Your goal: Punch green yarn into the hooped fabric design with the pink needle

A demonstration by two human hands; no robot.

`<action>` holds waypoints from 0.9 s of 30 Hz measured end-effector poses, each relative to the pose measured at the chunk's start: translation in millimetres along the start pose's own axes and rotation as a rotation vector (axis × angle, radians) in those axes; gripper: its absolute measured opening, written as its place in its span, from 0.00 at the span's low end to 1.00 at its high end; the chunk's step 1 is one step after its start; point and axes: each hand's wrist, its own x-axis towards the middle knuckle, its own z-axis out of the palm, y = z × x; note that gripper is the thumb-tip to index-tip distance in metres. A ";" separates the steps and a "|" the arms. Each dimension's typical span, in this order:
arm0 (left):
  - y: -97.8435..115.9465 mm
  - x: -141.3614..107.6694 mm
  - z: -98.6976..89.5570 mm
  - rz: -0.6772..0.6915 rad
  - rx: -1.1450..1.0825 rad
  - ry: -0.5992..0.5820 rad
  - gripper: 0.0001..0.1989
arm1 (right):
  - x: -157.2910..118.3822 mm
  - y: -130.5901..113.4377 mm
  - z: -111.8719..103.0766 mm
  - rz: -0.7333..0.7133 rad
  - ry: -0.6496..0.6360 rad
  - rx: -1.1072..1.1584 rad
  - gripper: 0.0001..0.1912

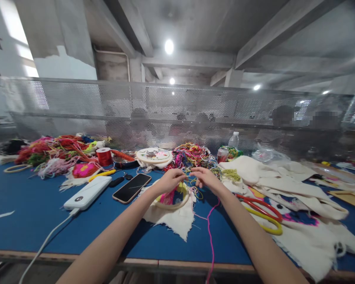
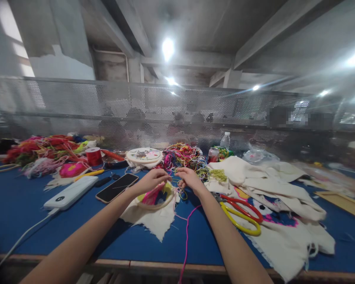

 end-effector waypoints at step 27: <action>2.9 -1.8 -9.3 -0.193 -0.351 -0.145 0.16 | 1.2 1.2 2.1 -0.054 0.028 0.014 0.12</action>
